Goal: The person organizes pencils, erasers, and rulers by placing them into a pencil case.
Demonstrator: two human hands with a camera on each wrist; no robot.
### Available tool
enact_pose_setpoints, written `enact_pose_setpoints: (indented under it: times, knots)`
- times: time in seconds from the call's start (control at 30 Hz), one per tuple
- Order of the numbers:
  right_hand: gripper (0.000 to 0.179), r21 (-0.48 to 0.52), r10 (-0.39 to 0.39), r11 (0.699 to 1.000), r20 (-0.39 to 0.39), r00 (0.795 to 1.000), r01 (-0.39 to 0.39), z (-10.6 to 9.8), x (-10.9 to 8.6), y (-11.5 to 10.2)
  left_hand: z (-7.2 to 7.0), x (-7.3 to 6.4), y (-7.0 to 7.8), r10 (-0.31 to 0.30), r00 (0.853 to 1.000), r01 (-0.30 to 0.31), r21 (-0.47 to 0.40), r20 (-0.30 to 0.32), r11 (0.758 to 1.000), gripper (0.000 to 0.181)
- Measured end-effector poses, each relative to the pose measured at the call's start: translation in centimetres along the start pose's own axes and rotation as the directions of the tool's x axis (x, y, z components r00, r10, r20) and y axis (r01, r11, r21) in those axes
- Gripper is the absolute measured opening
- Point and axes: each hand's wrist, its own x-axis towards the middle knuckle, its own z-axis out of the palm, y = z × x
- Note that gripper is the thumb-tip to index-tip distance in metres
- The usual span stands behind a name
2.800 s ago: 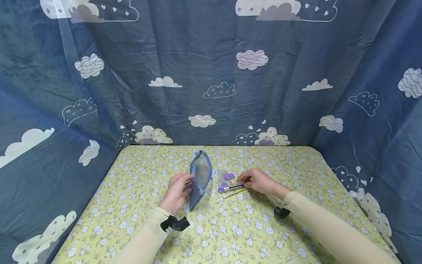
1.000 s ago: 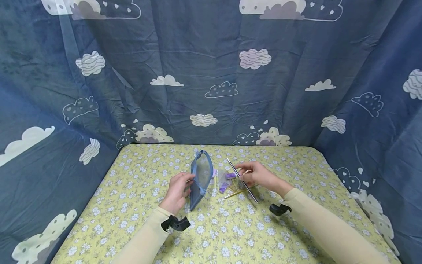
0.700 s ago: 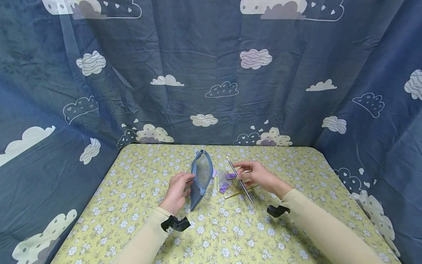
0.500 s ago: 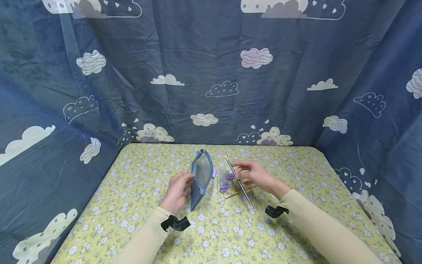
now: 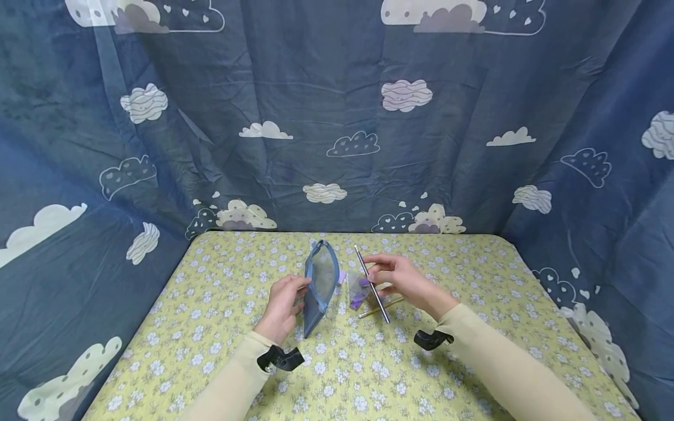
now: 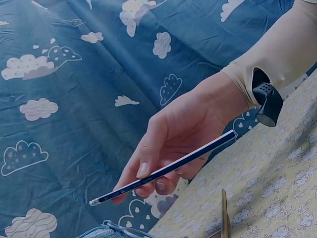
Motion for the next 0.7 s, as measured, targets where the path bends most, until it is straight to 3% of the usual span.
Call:
enact_pose_setpoints:
  times: [0.27,0.7]
  knots:
    - [0.047,0.027,-0.014,1.0,0.009,1.0,0.013,1.1,0.3,-0.3,0.0,-0.2,-0.2,0.012,1.0,-0.012,0.018,-0.004,1.0,0.013]
    - [0.045,0.068,0.007,0.998,-0.026,1.0,-0.006,3.2,1.3,-2.5,0.1,-0.1,0.1,0.034,0.999,-0.034,0.003,0.003,0.999,0.013]
